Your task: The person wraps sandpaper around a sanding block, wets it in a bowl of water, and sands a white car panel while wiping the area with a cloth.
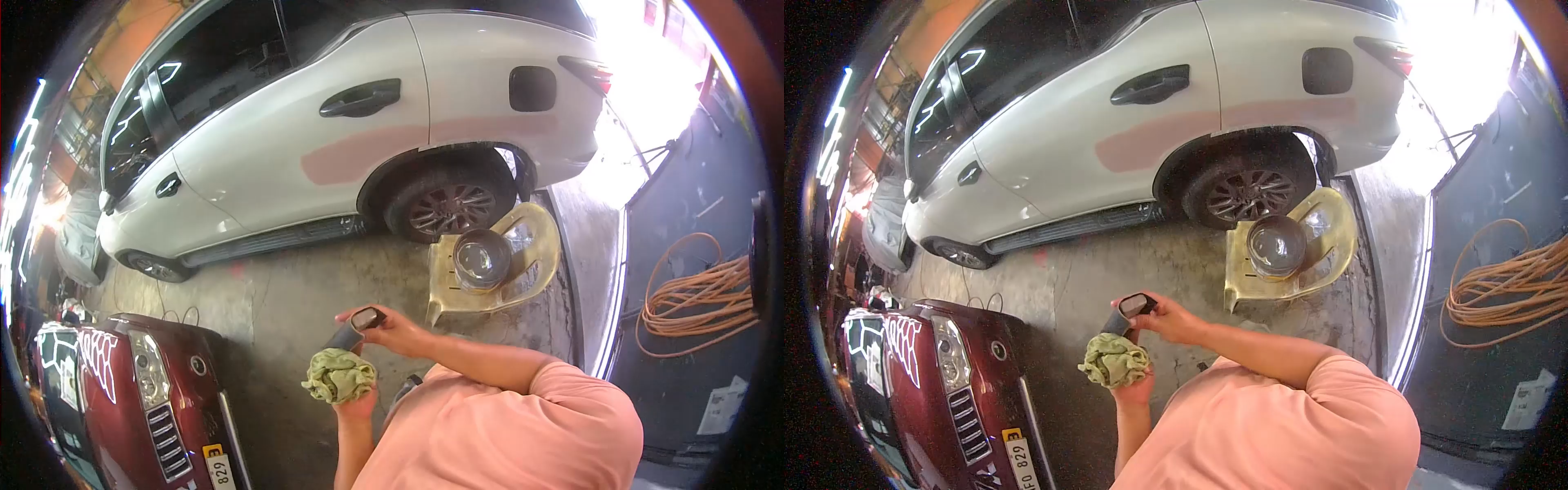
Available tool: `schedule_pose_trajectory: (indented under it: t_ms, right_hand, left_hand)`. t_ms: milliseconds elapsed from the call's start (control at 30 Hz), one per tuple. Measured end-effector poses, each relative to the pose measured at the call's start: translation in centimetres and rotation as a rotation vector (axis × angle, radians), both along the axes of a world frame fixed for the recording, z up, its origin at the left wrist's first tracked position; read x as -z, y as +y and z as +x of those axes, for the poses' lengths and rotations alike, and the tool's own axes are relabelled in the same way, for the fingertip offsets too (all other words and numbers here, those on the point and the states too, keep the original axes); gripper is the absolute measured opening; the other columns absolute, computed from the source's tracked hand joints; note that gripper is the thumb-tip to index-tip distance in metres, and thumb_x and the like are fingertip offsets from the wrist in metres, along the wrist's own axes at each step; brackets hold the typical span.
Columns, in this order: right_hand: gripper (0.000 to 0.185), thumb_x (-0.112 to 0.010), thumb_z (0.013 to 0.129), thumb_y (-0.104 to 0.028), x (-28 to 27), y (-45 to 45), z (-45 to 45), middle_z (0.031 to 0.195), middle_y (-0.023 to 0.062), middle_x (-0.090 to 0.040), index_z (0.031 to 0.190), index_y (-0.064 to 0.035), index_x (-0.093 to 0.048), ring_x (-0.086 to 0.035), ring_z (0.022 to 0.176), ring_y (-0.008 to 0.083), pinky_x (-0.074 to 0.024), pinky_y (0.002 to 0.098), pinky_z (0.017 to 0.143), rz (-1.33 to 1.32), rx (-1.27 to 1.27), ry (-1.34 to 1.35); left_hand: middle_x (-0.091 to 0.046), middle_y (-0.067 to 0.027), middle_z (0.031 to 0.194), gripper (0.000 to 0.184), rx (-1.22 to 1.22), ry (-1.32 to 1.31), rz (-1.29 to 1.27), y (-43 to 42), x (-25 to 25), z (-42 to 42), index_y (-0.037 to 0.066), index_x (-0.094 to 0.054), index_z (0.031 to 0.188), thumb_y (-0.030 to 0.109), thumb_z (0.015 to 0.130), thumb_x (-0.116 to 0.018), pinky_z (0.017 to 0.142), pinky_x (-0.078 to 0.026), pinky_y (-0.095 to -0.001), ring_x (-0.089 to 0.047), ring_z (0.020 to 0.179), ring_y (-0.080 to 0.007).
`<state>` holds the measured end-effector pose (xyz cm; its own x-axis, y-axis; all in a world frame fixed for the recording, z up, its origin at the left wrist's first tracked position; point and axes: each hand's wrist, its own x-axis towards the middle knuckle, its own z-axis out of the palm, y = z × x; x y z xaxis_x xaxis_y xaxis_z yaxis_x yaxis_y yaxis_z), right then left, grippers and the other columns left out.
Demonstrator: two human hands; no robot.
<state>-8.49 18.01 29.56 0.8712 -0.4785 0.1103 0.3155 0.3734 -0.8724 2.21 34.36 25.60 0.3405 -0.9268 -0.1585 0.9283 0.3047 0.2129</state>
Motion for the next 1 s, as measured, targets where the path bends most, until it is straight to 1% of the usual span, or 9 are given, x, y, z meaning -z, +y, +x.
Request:
schedule_pose_trajectory:
  t_ms: [100,167,267,367,567,600,700,900,1000]
  right_hand:
    - [0.041,-0.063,0.096,-0.004,-1.1,-1.4,0.5,0.13,0.0047,-0.063,0.136,-0.0054,-0.053,-0.058,0.12,0.016,-0.0477,0.0369,0.104,0.112,0.184,0.074]
    - [0.038,-0.068,0.093,-0.006,-1.2,-3.6,0.9,0.12,0.0049,-0.067,0.129,-0.0026,-0.058,-0.061,0.109,0.0152,-0.0488,0.0348,0.098,0.101,0.373,0.069]
    - [0.038,-0.071,0.092,-0.011,-1.5,-7.4,-0.5,0.119,0.0044,-0.066,0.127,-0.0012,-0.058,-0.06,0.107,0.0136,-0.0483,0.0332,0.097,0.067,0.502,0.116]
    - [0.043,-0.072,0.093,-0.021,0.8,-10.2,-2.4,0.119,0.0035,-0.064,0.127,-0.0007,-0.056,-0.057,0.106,0.0118,-0.0472,0.0312,0.096,0.011,0.515,0.227]
    - [0.049,-0.072,0.095,-0.028,3.2,-15.3,-4.5,0.121,0.0048,-0.064,0.13,0.0006,-0.055,-0.056,0.108,0.012,-0.0455,0.0314,0.098,-0.103,0.431,0.313]
    - [0.05,-0.072,0.095,-0.029,3.0,-16.0,-4.6,0.123,0.0051,-0.065,0.131,0.0007,-0.055,-0.056,0.11,0.0122,-0.0454,0.0316,0.098,-0.071,0.409,0.316]
    - [0.045,-0.073,0.094,-0.022,1.3,-18.7,-5.2,0.117,0.0028,-0.066,0.129,0.0008,-0.058,-0.057,0.106,0.0098,-0.0479,0.0304,0.094,-0.141,0.344,0.445]
    - [0.052,-0.069,0.095,-0.029,4.3,-25.0,-7.3,0.115,0.0213,-0.069,0.135,-0.0007,-0.053,-0.066,0.107,0.0341,-0.0498,0.0394,0.09,-0.517,0.572,0.777]
    - [0.051,-0.064,0.096,-0.031,6.9,-27.2,-10.0,0.116,0.0243,-0.067,0.14,-0.0081,-0.05,-0.063,0.108,0.0443,-0.0503,0.0483,0.085,-0.474,0.633,0.858]
  left_hand:
    - [-0.042,-0.0119,0.154,0.057,-0.004,-0.117,0.224,-1.2,-2.5,-0.6,0.017,-0.048,0.144,0.05,0.097,-0.052,0.08,-0.06,-0.0366,-0.058,0.122,-0.0313]
    - [-0.039,-0.0151,0.155,0.066,0.116,0.031,-0.04,-0.1,0.3,0.4,0.017,-0.039,0.151,0.055,0.098,-0.047,0.088,-0.057,-0.053,-0.047,0.133,-0.041]
    - [-0.04,-0.0182,0.153,0.065,0.151,0.069,0.105,0.0,2.0,1.8,0.013,-0.05,0.143,0.06,0.098,-0.043,0.085,-0.052,-0.0703,-0.048,0.131,-0.0467]
    - [-0.044,-0.018,0.149,0.061,0.112,0.023,0.131,-1.4,3.3,3.7,0.012,-0.061,0.129,0.061,0.098,-0.042,0.085,-0.052,-0.07,-0.051,0.127,-0.0464]
    - [-0.056,-0.0165,0.133,0.033,0.315,-0.5,0.417,-9.2,7.7,10.7,0.009,-0.064,0.117,0.035,0.1,-0.054,0.086,-0.059,-0.0461,-0.064,0.105,-0.0312]
    - [-0.061,-0.0165,0.129,0.033,0.297,-0.613,0.464,-12.5,2.3,8.7,0.006,-0.059,0.127,0.015,0.096,-0.057,0.083,-0.059,-0.0345,-0.066,0.097,-0.0244]
    - [-0.06,-0.0175,0.132,0.058,0.5,-1.006,0.412,-20.9,-2.1,7.3,0.001,-0.052,0.137,0.013,0.083,-0.067,0.093,-0.055,-0.0355,-0.063,0.111,-0.0254]
    - [-0.055,-0.0179,0.142,0.075,0.935,-1.861,0.254,-33.1,-0.6,4.0,-0.003,-0.044,0.147,0.023,0.081,-0.068,0.11,-0.039,-0.0356,-0.055,0.126,-0.0291]
    - [-0.056,-0.0204,0.141,0.071,0.97,-1.819,0.251,-37.1,-0.8,-0.4,-0.003,-0.048,0.142,0.025,0.08,-0.067,0.107,-0.042,-0.0369,-0.056,0.127,-0.0319]
